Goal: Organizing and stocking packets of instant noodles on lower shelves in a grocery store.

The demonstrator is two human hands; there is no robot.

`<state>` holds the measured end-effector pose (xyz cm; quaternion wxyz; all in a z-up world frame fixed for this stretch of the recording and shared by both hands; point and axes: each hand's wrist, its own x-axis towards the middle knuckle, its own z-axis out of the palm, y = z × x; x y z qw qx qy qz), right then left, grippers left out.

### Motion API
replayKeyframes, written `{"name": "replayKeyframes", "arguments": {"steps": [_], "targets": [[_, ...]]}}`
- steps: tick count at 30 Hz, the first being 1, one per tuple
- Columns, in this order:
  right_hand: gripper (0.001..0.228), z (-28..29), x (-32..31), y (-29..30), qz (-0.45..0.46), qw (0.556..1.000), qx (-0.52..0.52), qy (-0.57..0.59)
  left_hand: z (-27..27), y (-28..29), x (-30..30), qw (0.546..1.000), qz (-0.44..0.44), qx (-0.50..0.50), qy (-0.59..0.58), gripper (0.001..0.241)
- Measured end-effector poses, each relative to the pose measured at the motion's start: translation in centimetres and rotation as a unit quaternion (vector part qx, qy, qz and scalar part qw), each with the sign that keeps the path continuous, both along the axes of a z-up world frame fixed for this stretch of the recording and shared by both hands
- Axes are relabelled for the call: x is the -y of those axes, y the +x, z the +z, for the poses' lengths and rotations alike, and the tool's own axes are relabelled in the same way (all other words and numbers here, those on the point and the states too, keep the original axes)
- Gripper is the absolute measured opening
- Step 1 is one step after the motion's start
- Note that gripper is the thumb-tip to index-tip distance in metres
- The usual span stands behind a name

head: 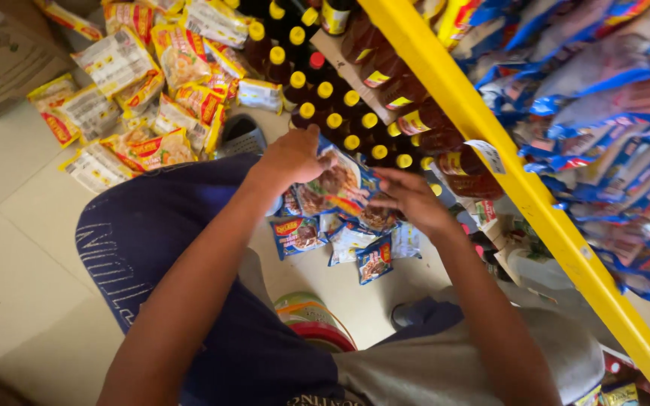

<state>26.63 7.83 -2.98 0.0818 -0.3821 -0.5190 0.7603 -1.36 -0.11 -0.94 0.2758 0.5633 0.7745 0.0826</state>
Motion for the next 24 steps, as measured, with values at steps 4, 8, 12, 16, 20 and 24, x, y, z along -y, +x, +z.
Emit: {"name": "replayKeyframes", "arguments": {"steps": [4,8,12,16,20,24], "targets": [[0.042,4.1,2.1,2.9,-0.056,0.993,-0.055,-0.086,1.2,1.1,-0.3,0.985,-0.032,0.166,0.035,0.044],[0.043,6.6,4.7,4.0,-0.136,0.974,-0.146,-0.109,1.9,3.9,0.1,0.965,-0.027,0.195,0.174,0.031],[0.034,7.9,6.5,5.2,-0.228,0.97,-0.072,-0.035,4.8,6.2,0.6,0.92,-0.029,0.27,0.283,0.031],[0.023,5.1,7.4,9.6,-0.264,0.957,-0.063,0.1,6.6,8.2,0.5,0.905,0.002,0.362,0.224,0.034],[0.019,12.1,8.4,8.7,-0.282,0.951,-0.07,0.108,8.6,10.0,0.0,0.898,-0.033,0.392,0.198,0.039],[0.026,15.4,8.5,9.9,-0.303,0.938,-0.139,0.092,11.6,11.5,-0.4,0.81,-0.054,0.583,0.024,0.045]]}}
